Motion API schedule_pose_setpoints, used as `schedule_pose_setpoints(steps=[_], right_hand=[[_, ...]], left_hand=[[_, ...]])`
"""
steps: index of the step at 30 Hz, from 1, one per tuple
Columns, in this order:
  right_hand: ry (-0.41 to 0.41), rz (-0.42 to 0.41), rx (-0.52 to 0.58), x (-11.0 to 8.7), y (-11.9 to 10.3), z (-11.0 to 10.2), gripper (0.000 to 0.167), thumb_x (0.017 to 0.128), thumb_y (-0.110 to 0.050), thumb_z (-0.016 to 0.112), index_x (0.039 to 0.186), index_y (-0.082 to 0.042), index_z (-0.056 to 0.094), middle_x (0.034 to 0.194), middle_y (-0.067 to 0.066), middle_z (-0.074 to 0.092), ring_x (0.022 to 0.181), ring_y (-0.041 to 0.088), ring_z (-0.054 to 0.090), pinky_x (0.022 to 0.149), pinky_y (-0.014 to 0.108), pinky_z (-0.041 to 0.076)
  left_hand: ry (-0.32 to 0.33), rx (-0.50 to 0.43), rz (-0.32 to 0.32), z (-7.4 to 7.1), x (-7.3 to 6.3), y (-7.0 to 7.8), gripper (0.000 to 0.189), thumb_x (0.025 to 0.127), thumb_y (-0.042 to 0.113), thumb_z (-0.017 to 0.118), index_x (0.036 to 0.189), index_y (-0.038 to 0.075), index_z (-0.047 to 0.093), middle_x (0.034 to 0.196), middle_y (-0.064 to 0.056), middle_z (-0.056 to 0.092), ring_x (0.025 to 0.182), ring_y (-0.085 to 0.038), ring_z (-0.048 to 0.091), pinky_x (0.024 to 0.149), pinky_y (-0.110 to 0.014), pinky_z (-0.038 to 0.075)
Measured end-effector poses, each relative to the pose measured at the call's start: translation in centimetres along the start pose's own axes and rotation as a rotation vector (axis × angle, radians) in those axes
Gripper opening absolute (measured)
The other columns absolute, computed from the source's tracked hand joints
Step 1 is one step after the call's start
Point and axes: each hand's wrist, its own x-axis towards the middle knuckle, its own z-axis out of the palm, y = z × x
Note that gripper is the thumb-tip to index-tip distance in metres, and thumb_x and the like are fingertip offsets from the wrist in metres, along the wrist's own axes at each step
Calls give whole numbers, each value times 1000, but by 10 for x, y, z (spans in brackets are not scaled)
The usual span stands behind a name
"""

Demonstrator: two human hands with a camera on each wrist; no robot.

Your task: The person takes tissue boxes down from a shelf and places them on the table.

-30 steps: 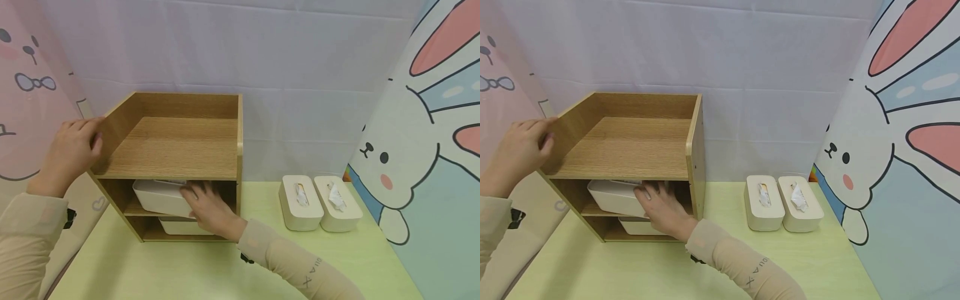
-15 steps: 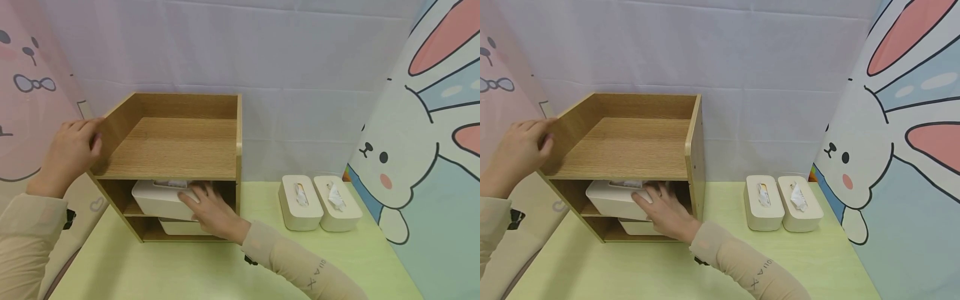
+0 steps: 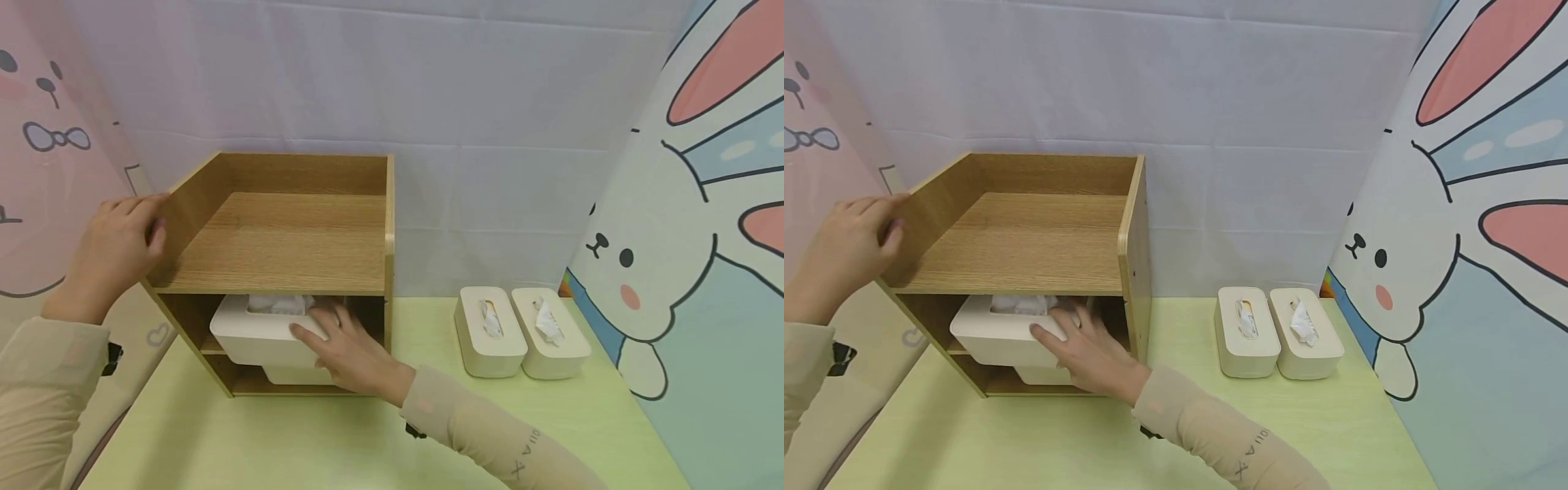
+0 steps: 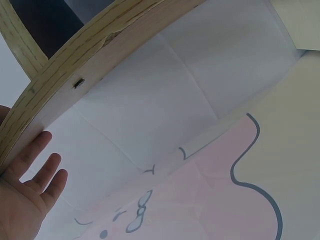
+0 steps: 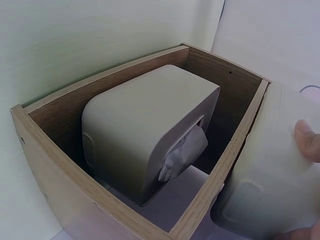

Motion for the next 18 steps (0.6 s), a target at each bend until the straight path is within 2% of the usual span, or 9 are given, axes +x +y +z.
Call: schedule_pose_setpoints(steps=[3,7,18], right_hand=[[46,-36,-22,-3,0,-1,59,81,-23,66,134,-19,39,133,12,40,122,32,39,99,39,44],[99,-71,-30,-7,0,-1,60,78,-23,70,130,-18,41,128,10,41,121,31,38,97,38,46],[138,-121,-31,-26,-4,-11,62,77,-25,71,130,-18,41,125,9,43,125,37,37,97,43,46]], left_hand=[[-11,0,-6,0,0,0,35,83,2,47,116,-7,54,109,-31,57,98,-48,46,91,-54,34],[-24,-1,-10,-1,0,0,35,83,2,46,116,-8,53,109,-31,57,99,-48,46,92,-54,34],[-6,-1,-2,-1,0,1,34,82,2,46,114,-8,54,107,-31,58,97,-48,46,91,-54,34]])
